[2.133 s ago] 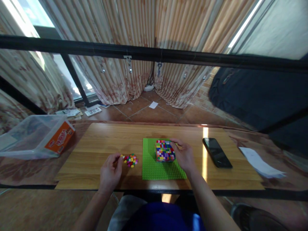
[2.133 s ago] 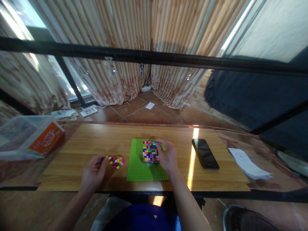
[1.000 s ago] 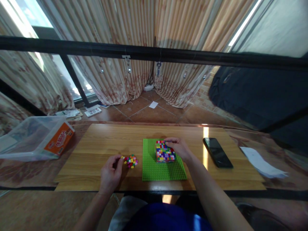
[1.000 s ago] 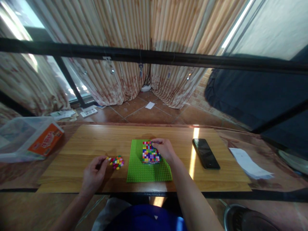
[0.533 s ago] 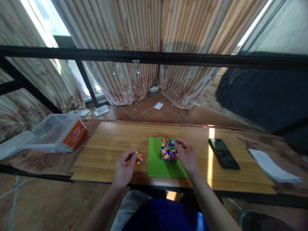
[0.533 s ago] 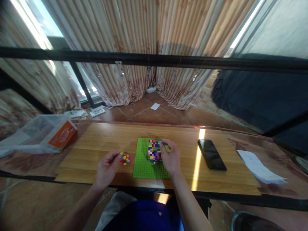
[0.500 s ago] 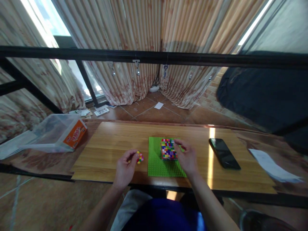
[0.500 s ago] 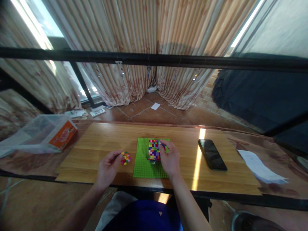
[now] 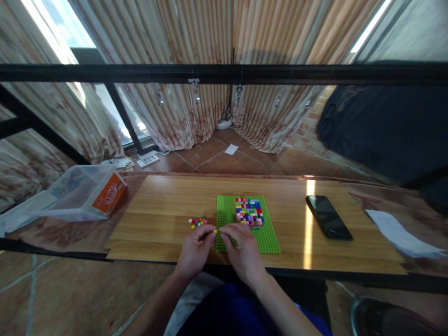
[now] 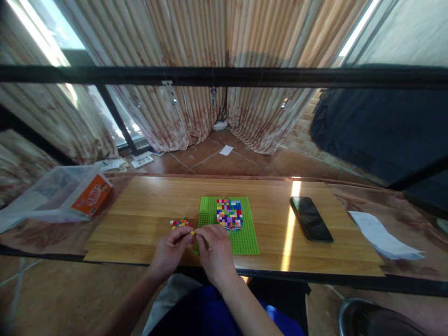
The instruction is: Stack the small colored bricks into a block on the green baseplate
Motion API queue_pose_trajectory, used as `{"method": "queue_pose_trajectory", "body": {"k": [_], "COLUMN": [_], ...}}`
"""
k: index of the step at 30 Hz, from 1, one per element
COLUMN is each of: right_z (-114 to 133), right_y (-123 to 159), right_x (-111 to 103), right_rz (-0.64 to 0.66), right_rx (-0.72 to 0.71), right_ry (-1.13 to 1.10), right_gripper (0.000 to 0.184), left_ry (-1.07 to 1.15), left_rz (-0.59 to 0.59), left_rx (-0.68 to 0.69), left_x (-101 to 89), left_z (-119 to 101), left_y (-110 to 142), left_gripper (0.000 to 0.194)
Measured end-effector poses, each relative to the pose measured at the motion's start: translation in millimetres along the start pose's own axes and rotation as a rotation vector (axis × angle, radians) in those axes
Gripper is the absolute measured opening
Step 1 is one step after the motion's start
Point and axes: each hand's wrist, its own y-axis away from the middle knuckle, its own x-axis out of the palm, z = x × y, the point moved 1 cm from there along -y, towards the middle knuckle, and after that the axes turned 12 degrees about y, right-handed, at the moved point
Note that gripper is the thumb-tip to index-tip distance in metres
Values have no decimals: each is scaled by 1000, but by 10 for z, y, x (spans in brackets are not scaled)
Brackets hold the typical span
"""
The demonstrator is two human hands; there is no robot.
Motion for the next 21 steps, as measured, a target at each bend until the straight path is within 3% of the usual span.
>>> {"method": "queue_pose_trajectory", "body": {"k": [9, 21], "right_z": [-41, -58], "right_y": [46, 82], "right_x": [35, 89], "right_rz": [33, 27], "right_rx": [16, 38], "right_ry": [24, -7], "right_gripper": [16, 17], "left_ry": [1, 7], "left_rz": [73, 74], "left_rx": [11, -5], "left_x": [81, 80], "left_z": [-121, -74], "left_y": [38, 62], "left_gripper": [17, 19]}}
